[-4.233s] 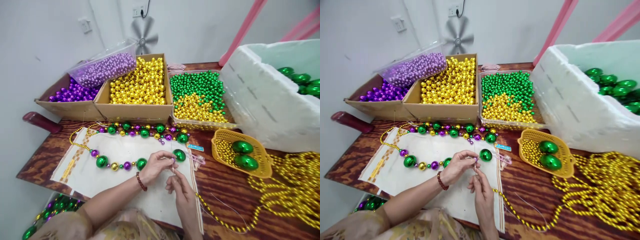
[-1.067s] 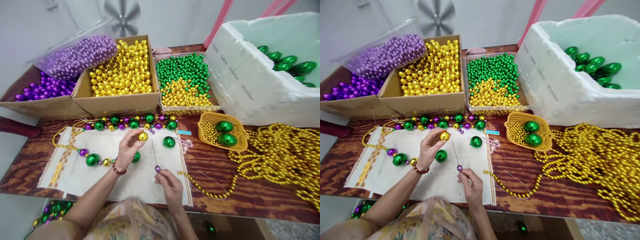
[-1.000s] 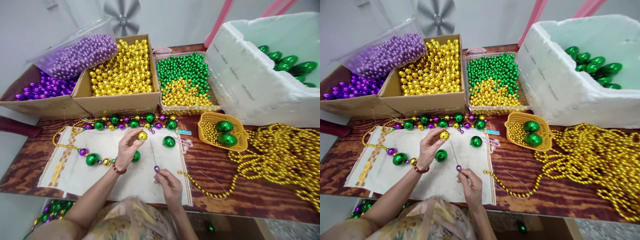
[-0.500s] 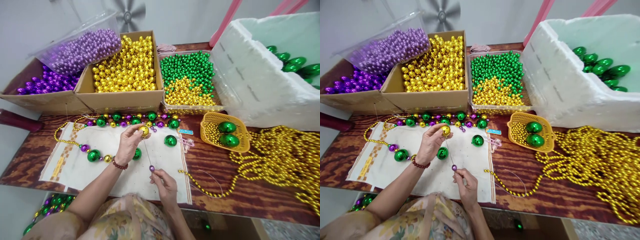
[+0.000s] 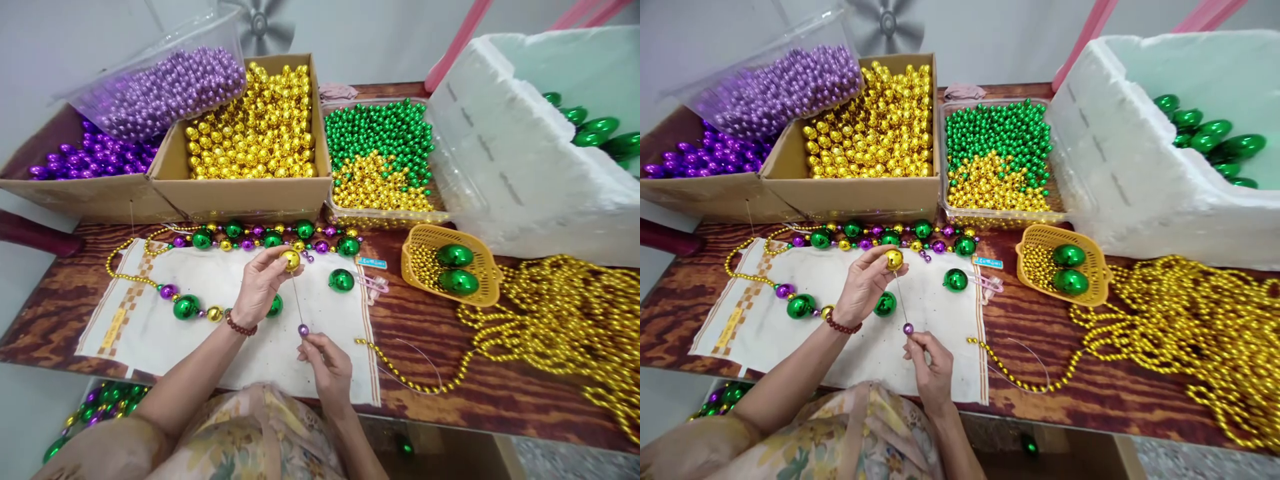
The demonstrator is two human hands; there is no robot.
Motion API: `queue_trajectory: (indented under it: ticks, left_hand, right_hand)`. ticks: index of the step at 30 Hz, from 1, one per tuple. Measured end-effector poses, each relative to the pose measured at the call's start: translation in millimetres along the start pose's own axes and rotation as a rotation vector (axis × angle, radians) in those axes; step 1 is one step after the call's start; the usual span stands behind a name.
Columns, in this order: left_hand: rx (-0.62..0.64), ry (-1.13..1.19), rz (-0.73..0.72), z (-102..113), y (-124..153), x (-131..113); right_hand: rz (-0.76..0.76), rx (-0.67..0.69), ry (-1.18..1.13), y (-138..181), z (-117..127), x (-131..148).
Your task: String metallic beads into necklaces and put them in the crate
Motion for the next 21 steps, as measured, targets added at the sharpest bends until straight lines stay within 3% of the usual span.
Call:
queue_trajectory:
  ticks: [10,14,17,21]
  left_hand:
    - [0.153,-0.362,-0.113,-18.4,31.5,9.9]
    - [0.296,-0.559,-0.103,-20.2,38.7,9.1]
    - [0.405,-0.717,-0.02,-8.8,32.8,10.0]
    - [0.349,-0.964,-0.045,7.8,3.6,5.6]
  right_hand:
    - [0.072,-0.074,-0.038,-18.6,-7.8,16.5]
    - [0.049,-0.135,-0.081,-22.6,-4.4,20.6]
    - [0.01,-0.192,-0.138,-17.8,5.2,18.3]
    - [-0.045,-0.272,-0.168,-1.8,21.9,7.9]
Point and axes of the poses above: each hand's wrist, its own y-axis away from the middle knuckle, its own z-axis out of the back of the hand, x = y × z, the point moved 3 cm from there along -y, towards the middle knuckle, and after that the axes turned 14 degrees about x, right-handed, at the moved point
